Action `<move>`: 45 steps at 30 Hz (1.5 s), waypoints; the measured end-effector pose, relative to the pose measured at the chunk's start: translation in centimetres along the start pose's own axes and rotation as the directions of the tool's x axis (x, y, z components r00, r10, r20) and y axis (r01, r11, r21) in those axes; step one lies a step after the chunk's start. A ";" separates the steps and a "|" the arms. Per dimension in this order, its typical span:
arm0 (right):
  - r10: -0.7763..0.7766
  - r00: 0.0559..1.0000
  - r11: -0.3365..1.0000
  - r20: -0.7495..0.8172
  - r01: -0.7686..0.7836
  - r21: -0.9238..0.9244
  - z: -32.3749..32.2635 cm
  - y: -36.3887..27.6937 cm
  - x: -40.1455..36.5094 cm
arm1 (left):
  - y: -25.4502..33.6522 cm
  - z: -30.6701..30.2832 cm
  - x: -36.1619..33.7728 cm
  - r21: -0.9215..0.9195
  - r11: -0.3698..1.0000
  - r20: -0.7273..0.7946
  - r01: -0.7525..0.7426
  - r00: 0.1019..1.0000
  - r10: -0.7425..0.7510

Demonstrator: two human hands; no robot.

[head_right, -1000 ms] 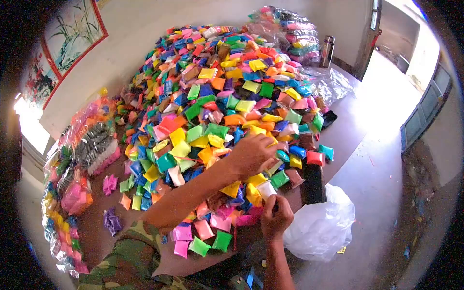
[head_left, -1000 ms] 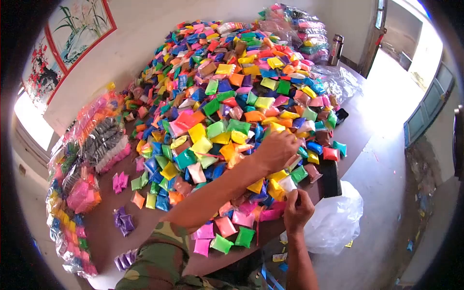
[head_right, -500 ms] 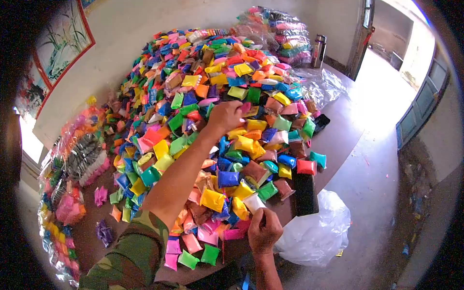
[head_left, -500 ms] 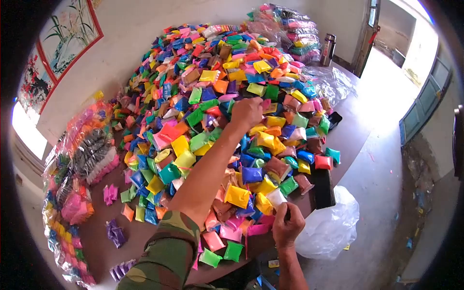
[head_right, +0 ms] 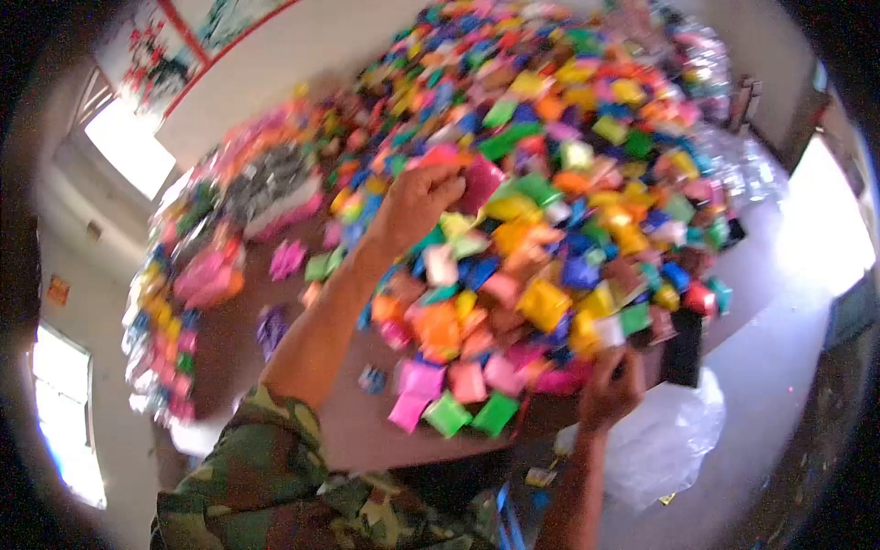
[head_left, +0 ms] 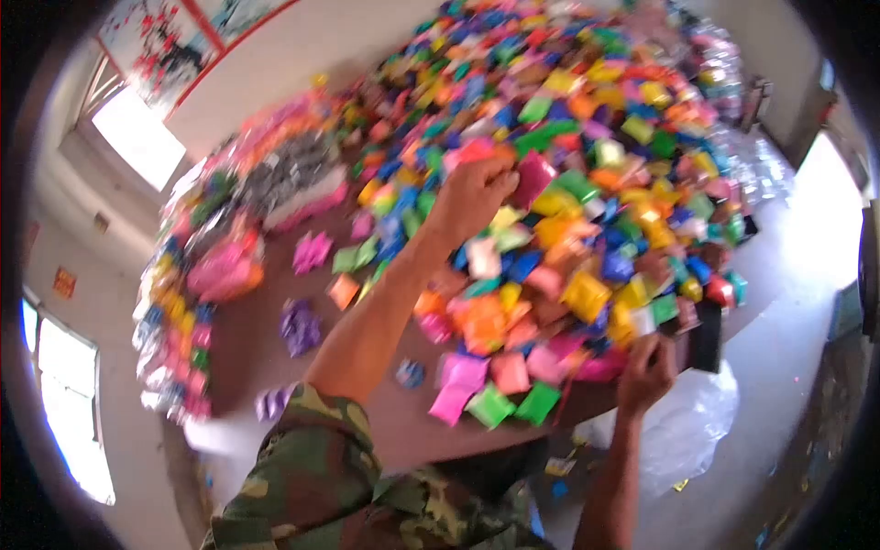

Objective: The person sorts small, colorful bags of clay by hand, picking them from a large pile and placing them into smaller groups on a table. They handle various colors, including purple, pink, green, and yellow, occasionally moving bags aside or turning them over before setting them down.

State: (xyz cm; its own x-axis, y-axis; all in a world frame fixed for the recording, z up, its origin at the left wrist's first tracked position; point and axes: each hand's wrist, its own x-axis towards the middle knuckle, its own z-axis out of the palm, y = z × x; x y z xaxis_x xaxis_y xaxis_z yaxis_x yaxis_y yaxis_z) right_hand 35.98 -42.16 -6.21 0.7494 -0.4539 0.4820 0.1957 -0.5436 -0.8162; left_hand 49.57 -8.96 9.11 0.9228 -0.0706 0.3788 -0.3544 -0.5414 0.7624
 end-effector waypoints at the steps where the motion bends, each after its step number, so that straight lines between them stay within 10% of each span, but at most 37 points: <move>1: -0.063 0.998 0.998 -0.008 0.063 -0.018 0.2 0.6 0.0 | 0.6 -1.6 -2.4 0.019 1.000 -0.043 0.019 0.999 -0.019; 2: -0.034 0.998 0.999 0.052 0.036 -0.028 -0.1 1.2 -0.1 | 0.6 -3.9 -4.1 0.277 0.961 -0.032 0.013 0.999 -0.004; 17: 0.014 0.999 0.991 0.039 -0.009 -0.136 0.1 4.0 0.3 | 0.9 -18.3 -25.0 0.285 0.768 0.157 0.573 0.763 -0.627; 26: -0.028 0.999 0.974 0.029 0.034 -0.225 0.0 3.6 0.3 | -1.7 -14.2 -27.2 0.208 0.796 0.320 0.568 0.730 -0.604; 40: -0.024 1.000 0.986 -0.019 0.020 -0.165 0.0 1.0 -0.1 | 0.8 -9.5 -26.7 0.573 0.816 0.063 0.083 0.988 -0.144; 45: -0.005 0.999 0.993 -0.041 0.000 -0.120 0.1 0.5 -0.2 | 4.2 -3.1 -28.8 0.469 0.834 0.296 -0.292 0.941 0.163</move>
State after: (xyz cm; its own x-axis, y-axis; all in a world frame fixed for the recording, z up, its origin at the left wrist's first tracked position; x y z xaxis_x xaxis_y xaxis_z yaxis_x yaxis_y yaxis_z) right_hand 36.03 -42.29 -6.74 0.7217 -0.4803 0.4985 0.1181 -0.6241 -0.7723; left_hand 21.07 -6.60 3.07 0.8554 -0.4026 0.3259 -0.4939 -0.8236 0.2789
